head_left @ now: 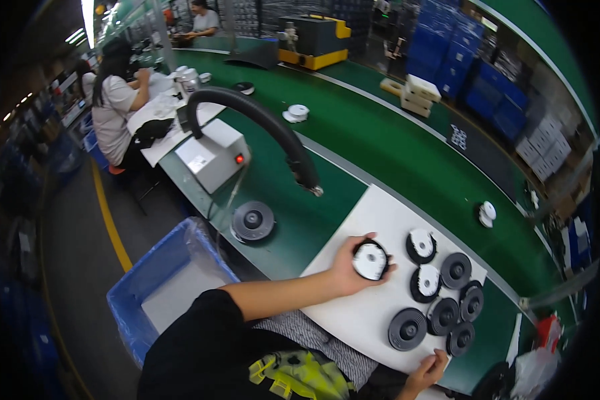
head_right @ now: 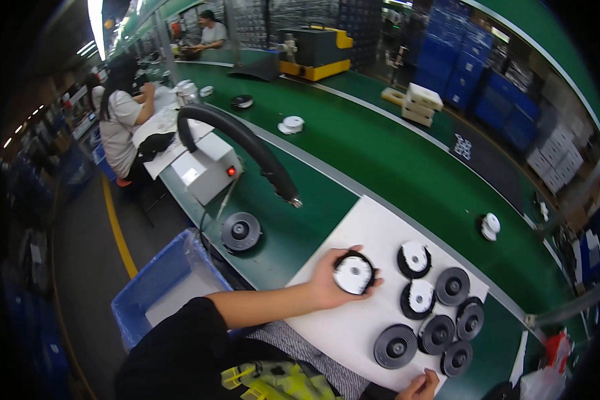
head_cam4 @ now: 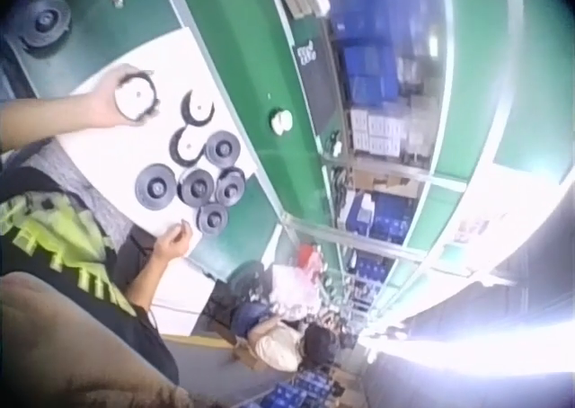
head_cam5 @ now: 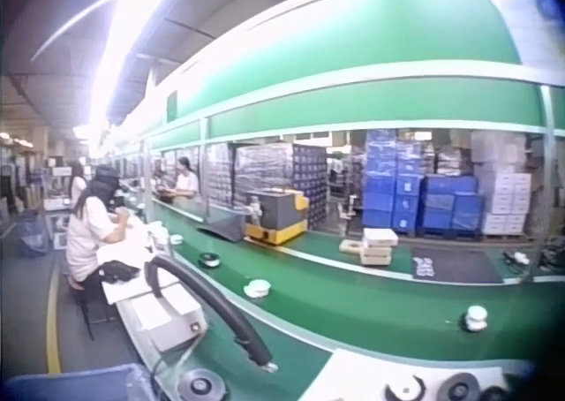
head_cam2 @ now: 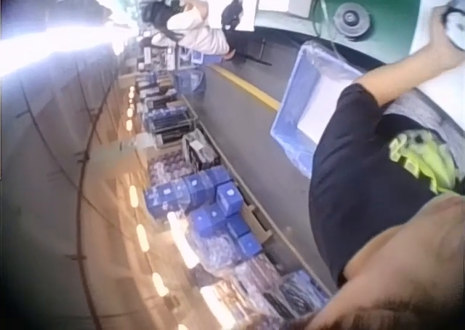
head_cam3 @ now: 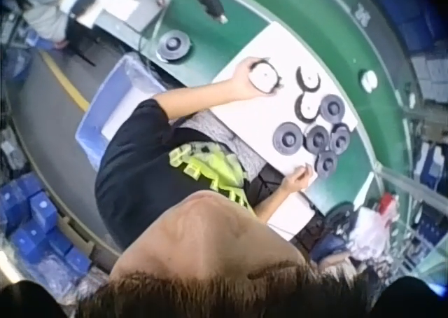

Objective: The person assembles an LED light fixture by hand, inserting internal wiring and black circular parts into an LED light housing, then capping it with a white plastic cap.

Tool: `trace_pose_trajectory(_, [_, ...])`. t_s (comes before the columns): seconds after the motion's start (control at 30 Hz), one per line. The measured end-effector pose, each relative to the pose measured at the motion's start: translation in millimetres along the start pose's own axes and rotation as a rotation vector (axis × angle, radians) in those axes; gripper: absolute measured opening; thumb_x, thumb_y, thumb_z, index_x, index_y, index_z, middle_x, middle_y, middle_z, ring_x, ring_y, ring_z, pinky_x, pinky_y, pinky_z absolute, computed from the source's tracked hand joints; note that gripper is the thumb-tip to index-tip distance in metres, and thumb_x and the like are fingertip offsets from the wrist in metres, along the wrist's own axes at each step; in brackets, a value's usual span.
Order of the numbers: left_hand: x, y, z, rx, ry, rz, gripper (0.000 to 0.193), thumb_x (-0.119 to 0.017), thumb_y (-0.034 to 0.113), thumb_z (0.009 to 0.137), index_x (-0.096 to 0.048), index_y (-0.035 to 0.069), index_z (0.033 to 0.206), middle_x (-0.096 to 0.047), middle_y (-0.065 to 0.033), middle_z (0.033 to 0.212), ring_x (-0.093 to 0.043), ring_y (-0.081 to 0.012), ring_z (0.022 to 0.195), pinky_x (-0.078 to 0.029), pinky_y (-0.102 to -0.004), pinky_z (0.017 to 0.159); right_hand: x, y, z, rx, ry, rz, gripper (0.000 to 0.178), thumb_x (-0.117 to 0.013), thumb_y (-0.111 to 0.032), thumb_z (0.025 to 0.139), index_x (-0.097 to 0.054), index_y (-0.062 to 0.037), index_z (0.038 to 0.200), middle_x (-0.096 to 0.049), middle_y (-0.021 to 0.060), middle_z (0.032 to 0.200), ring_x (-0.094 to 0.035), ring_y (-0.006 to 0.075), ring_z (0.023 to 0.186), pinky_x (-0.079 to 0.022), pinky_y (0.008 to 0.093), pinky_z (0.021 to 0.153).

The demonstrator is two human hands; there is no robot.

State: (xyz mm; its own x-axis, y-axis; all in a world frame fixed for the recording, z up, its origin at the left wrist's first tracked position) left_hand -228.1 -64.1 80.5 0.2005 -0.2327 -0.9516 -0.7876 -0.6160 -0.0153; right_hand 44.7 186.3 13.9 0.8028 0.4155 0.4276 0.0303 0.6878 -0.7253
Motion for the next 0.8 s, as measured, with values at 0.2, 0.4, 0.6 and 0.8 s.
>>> trace_pose_trajectory(0.2, [-3, 7, 80, -0.147, -0.245, 0.094, 0.044, -0.043, 0.035, 0.087, -0.051, 0.025, 0.129, -0.059, -0.0166, 0.123, -0.060, -0.0387, 0.110, -0.050, -0.0554, 0.081, 3, -38, 10, 0.027, -0.029, -0.091, 0.025, -0.052, -0.014, 0.096, -0.061, 0.0035, 0.111, -0.058, 0.0111, 0.079, -0.054, 0.0195, 0.066, -0.047, 0.0333, 0.064])
trace_pose_trajectory(0.4, [9, -9, 76, 0.069, -0.287, 0.224, 0.044, -0.037, 0.053, 0.097, -0.052, 0.025, 0.127, -0.063, -0.0107, 0.112, -0.066, -0.0317, 0.097, -0.054, -0.0455, 0.069, -4, -46, 12, -0.125, -0.040, -0.149, 0.023, -0.050, -0.014, 0.097, -0.061, 0.0033, 0.107, -0.055, 0.0072, 0.071, -0.052, 0.0181, 0.063, -0.045, 0.0315, 0.061])
trace_pose_trajectory(0.6, [13, -22, 79, 0.079, -0.167, 0.202, 0.040, -0.040, 0.056, 0.097, -0.053, 0.029, 0.123, -0.066, -0.0045, 0.100, -0.068, -0.0252, 0.083, -0.054, -0.0434, 0.061, -12, -34, 8, 0.197, 0.012, -0.494, 0.025, -0.048, -0.012, 0.096, -0.067, 0.0011, 0.105, -0.063, 0.0149, 0.076, -0.056, 0.0270, 0.062, -0.049, 0.0359, 0.061])
trace_pose_trajectory(0.8, [29, -16, 87, 0.053, -0.273, 0.207, 0.043, -0.037, 0.051, 0.098, -0.052, 0.022, 0.127, -0.065, -0.0132, 0.114, -0.067, -0.0326, 0.098, -0.057, -0.0477, 0.070, -10, -10, 0, 0.116, -0.017, -0.431, 0.022, -0.046, 0.000, 0.087, -0.060, 0.0070, 0.103, -0.063, 0.0211, 0.096, -0.061, 0.0321, 0.081, -0.047, 0.0377, 0.073])
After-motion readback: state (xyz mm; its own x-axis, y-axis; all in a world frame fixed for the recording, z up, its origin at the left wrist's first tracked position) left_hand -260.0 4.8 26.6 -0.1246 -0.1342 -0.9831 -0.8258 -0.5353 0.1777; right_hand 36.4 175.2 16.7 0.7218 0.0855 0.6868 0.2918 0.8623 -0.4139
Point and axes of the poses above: each hand's wrist, its own z-axis towards the middle knuckle, its own x-axis out of the back of the hand, y = z × x, the point moved 1 cm from there along z, towards the middle knuckle
